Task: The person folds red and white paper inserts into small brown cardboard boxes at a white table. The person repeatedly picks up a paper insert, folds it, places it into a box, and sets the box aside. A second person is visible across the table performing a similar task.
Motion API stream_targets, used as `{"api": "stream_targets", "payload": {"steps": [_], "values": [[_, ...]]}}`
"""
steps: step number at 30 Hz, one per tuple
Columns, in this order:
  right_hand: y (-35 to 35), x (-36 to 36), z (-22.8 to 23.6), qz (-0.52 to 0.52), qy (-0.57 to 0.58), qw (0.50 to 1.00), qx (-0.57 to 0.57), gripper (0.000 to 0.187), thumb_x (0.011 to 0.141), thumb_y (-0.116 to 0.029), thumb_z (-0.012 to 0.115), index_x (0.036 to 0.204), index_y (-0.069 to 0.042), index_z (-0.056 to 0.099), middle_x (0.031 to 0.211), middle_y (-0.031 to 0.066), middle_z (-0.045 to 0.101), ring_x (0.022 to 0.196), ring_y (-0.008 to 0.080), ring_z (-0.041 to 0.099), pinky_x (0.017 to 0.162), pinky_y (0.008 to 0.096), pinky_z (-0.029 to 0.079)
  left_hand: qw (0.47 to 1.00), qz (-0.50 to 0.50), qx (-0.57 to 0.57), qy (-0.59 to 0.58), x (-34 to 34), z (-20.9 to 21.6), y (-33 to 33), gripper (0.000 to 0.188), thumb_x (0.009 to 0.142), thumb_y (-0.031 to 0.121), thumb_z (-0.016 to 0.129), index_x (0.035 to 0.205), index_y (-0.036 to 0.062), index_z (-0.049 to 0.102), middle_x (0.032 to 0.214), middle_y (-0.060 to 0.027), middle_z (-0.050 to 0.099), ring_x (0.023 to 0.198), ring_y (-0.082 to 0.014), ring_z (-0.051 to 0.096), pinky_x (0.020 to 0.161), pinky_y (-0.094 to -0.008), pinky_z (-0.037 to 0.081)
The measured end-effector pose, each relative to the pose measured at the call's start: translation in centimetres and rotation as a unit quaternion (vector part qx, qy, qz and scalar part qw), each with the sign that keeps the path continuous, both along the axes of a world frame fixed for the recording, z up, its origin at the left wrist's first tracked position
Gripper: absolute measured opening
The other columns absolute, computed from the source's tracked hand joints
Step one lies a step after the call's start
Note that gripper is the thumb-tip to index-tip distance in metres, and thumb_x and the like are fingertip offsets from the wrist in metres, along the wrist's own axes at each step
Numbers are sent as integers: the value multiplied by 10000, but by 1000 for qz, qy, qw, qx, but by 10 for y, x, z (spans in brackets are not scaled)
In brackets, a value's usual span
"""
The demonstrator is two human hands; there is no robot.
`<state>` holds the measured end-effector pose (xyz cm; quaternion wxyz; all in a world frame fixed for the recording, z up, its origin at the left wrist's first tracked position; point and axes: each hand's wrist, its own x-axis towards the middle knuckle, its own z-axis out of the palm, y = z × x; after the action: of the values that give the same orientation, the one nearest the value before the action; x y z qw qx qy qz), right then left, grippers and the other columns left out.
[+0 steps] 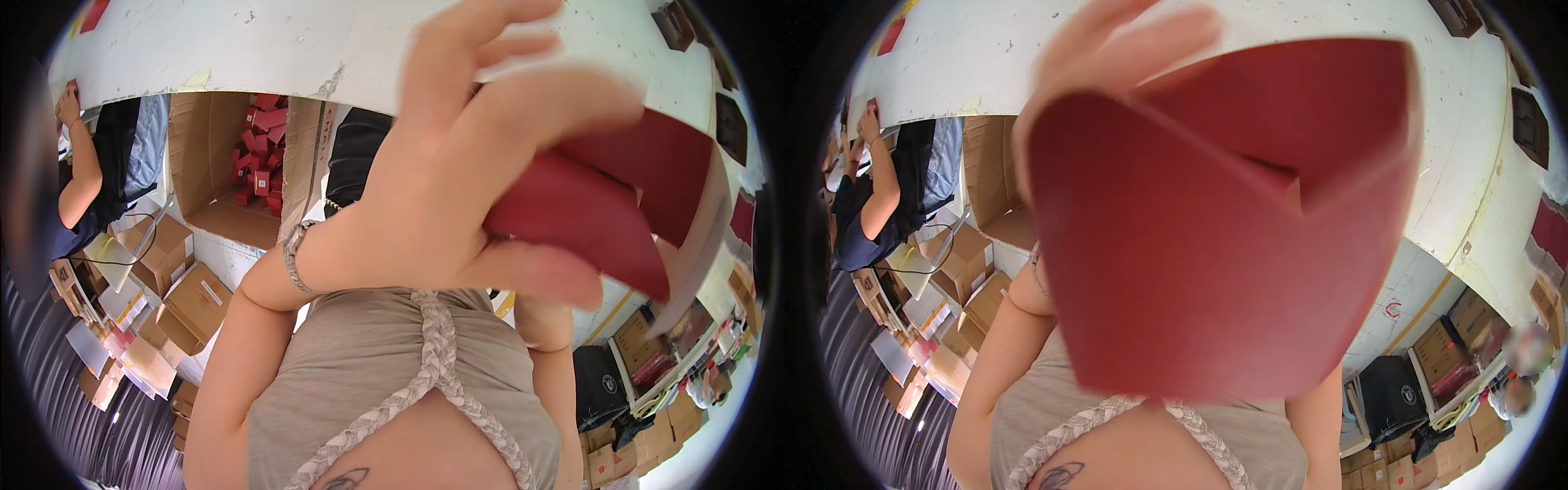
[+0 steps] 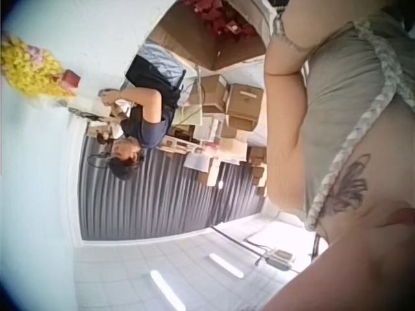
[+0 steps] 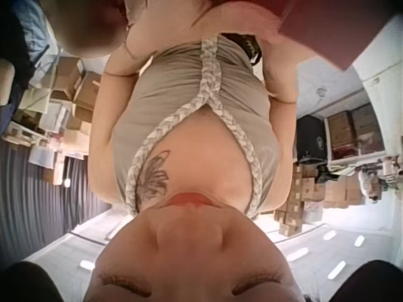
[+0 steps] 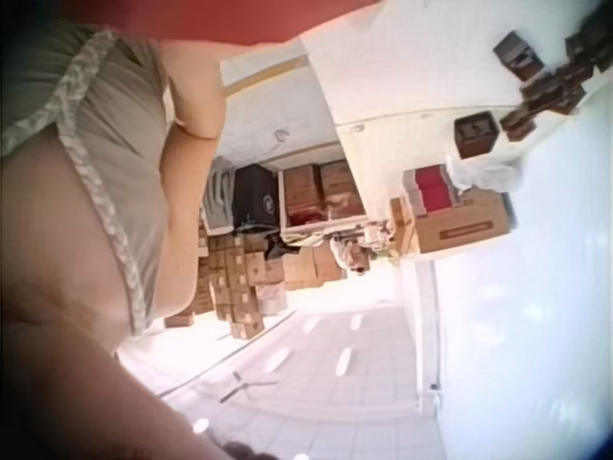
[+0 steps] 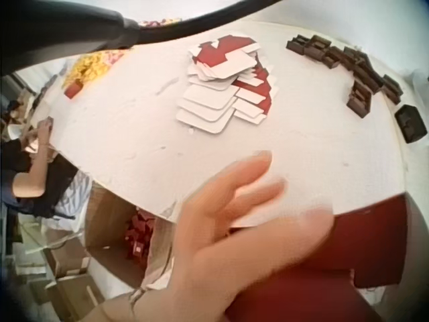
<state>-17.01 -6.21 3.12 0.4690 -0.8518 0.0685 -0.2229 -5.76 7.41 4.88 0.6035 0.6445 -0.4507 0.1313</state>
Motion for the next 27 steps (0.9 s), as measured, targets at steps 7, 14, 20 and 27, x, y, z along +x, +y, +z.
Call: {"api": "stream_targets", "payload": {"steps": [7, 14, 20, 27], "values": [[-15, 36, 16, 86, 63, 989, 103, 156, 759, -29, 676, 897, 35, 640, 815, 96, 681, 706, 163, 627, 633, 279, 501, 938, -114, 211, 251, -4, 21, 14, 765, 722, 321, 801, 1276, -46, 422, 1200, -153, 503, 1075, -233, 513, 906, -325, 422], [0, 52, 13, 131, 144, 906, 375, 258, 816, 12, 626, 1073, 17, 608, 966, 79, 670, 867, 139, 621, 759, 291, 518, 919, -138, 227, 290, 8, 25, 18, 946, 793, 338, 719, 1445, -57, 159, 1393, -198, 352, 1251, -259, 394, 1056, -352, 298], [-4, 67, 23, 110, 93, 980, 139, 229, 779, 39, 616, 1000, -18, 625, 922, 131, 666, 750, 189, 644, 637, 295, 513, 892, -99, -33, 440, -1, 10, -7, 898, 892, 202, 613, 1490, 47, -39, 1338, -137, 408, 1243, -238, 407, 1063, -372, 305], [-65, 99, 46, 115, -29, 988, 96, 221, 753, -3, 645, 968, -40, 678, 849, 86, 692, 772, 202, 666, 715, 293, 526, 929, -42, 2, 367, 50, 5, -22, 822, 776, 26, 672, 1463, 66, 222, 1223, -109, 525, 1121, -216, 534, 920, -356, 463]]}}
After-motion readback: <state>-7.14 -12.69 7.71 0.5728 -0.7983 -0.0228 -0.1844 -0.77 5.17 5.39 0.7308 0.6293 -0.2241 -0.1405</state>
